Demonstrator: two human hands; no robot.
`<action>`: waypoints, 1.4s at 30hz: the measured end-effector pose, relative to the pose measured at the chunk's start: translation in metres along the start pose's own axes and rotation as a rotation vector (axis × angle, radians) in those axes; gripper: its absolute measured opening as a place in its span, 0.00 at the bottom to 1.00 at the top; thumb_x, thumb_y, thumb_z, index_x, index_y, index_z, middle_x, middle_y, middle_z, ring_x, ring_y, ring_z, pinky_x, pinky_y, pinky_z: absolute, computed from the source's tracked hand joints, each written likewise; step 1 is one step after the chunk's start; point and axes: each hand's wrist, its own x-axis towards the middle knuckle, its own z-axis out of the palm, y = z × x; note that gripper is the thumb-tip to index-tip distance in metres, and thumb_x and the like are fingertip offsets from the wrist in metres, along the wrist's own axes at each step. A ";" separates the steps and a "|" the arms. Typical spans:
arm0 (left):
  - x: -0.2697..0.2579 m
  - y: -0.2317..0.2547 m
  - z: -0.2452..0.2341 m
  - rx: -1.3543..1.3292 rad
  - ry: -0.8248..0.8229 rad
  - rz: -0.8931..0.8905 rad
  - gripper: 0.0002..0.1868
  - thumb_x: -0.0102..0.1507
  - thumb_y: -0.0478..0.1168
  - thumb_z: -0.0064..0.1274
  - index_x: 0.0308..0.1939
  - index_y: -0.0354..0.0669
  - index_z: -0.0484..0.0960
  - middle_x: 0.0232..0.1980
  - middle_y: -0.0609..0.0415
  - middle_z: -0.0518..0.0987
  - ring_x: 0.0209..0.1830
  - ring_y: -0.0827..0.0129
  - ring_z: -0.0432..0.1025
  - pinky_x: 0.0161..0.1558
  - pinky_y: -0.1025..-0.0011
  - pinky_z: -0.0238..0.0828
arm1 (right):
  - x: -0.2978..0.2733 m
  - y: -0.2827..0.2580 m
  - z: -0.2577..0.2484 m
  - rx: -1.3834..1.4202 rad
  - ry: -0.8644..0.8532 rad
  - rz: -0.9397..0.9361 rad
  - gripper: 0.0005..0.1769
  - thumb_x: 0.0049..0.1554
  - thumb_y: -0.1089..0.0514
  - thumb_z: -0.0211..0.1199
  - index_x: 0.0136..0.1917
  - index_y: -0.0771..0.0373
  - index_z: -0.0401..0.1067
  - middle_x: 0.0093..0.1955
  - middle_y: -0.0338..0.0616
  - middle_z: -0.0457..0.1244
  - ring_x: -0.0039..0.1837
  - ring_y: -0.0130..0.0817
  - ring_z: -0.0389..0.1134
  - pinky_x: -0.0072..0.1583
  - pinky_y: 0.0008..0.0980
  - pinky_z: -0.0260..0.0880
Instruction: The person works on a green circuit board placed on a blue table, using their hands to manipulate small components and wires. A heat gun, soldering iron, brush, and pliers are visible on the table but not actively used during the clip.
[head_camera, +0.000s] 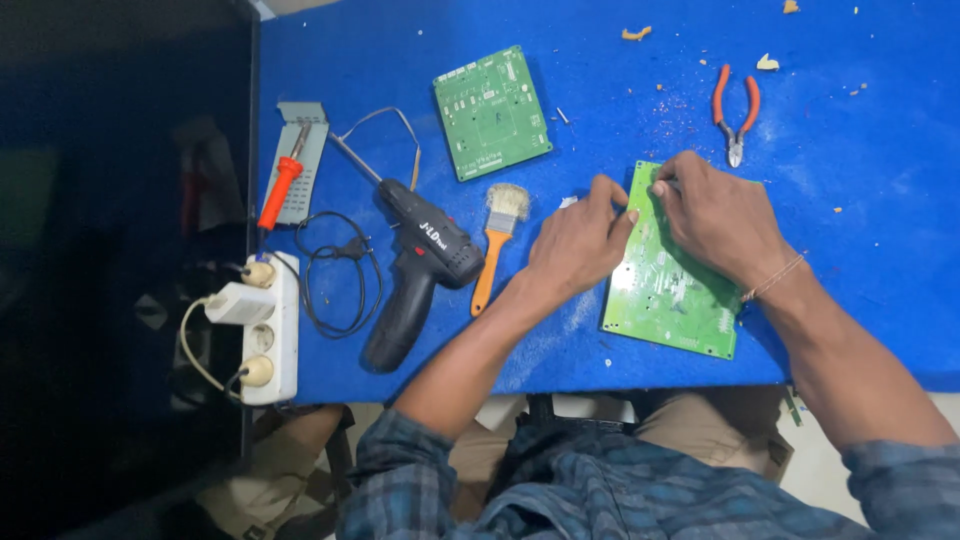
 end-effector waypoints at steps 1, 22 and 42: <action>0.003 -0.001 0.002 -0.005 -0.012 -0.002 0.15 0.68 0.49 0.42 0.53 0.46 0.65 0.36 0.38 0.84 0.38 0.28 0.75 0.36 0.36 0.62 | 0.000 0.000 -0.001 0.001 -0.009 0.010 0.09 0.71 0.52 0.50 0.58 0.59 0.63 0.39 0.49 0.66 0.41 0.58 0.70 0.36 0.57 0.62; 0.014 -0.021 0.021 0.154 0.161 0.174 0.17 0.71 0.52 0.29 0.41 0.45 0.69 0.29 0.41 0.81 0.24 0.26 0.69 0.20 0.38 0.54 | -0.013 0.020 0.010 -0.161 -0.020 -0.175 0.16 0.74 0.42 0.50 0.60 0.55 0.66 0.38 0.38 0.66 0.38 0.48 0.69 0.35 0.46 0.62; 0.007 -0.020 0.012 0.116 0.134 0.184 0.18 0.70 0.51 0.31 0.37 0.45 0.71 0.28 0.42 0.82 0.24 0.32 0.72 0.23 0.41 0.56 | -0.015 -0.028 -0.005 -0.109 -0.148 0.032 0.15 0.73 0.51 0.50 0.56 0.67 0.58 0.39 0.60 0.65 0.41 0.67 0.67 0.36 0.61 0.61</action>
